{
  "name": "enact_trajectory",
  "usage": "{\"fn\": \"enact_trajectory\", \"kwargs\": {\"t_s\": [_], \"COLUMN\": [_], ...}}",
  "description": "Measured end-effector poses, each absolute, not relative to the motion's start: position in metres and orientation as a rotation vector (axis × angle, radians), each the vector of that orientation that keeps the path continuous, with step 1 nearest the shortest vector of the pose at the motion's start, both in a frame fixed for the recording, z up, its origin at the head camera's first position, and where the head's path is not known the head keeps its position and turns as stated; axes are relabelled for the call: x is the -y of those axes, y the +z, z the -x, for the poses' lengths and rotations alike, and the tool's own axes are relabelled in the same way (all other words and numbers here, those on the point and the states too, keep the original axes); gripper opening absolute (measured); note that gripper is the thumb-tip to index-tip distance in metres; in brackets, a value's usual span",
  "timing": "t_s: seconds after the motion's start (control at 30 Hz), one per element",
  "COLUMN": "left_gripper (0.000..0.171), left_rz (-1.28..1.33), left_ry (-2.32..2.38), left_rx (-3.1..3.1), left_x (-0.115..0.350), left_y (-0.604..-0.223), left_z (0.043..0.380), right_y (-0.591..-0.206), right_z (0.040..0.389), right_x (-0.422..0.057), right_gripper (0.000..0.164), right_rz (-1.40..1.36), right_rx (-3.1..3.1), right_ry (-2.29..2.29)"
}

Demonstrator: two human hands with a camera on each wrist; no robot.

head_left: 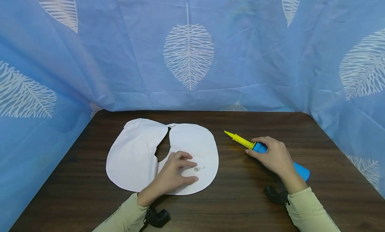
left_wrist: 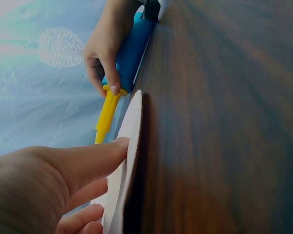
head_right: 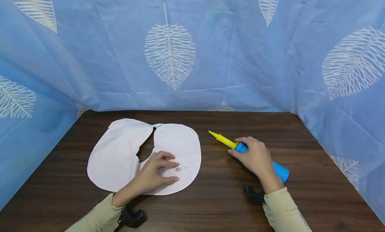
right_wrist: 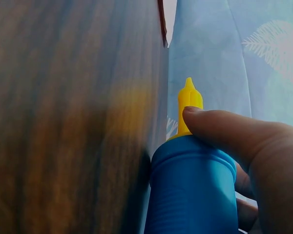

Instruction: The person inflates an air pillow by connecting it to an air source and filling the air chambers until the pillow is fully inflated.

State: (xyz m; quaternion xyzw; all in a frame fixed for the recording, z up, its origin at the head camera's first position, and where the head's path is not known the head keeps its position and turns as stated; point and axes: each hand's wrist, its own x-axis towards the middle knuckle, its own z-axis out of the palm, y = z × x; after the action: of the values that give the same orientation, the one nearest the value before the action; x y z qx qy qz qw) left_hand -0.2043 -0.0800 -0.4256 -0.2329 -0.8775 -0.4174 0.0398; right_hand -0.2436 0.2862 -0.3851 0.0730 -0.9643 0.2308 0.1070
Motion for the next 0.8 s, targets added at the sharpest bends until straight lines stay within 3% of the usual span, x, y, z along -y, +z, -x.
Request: {"fn": "enact_trajectory", "kwargs": {"t_s": [0.8], "left_gripper": [0.016], "left_rz": [0.547], "left_ry": [-1.361], "left_rx": [2.636], "left_x": [0.064], "left_y": [-0.42], "left_z": [0.204], "right_y": [-0.383], "right_z": [0.244], "right_x": [-0.284], "right_gripper": [0.057], "right_rz": [-0.181], "right_rx": [2.884], "right_ry": [0.659]}}
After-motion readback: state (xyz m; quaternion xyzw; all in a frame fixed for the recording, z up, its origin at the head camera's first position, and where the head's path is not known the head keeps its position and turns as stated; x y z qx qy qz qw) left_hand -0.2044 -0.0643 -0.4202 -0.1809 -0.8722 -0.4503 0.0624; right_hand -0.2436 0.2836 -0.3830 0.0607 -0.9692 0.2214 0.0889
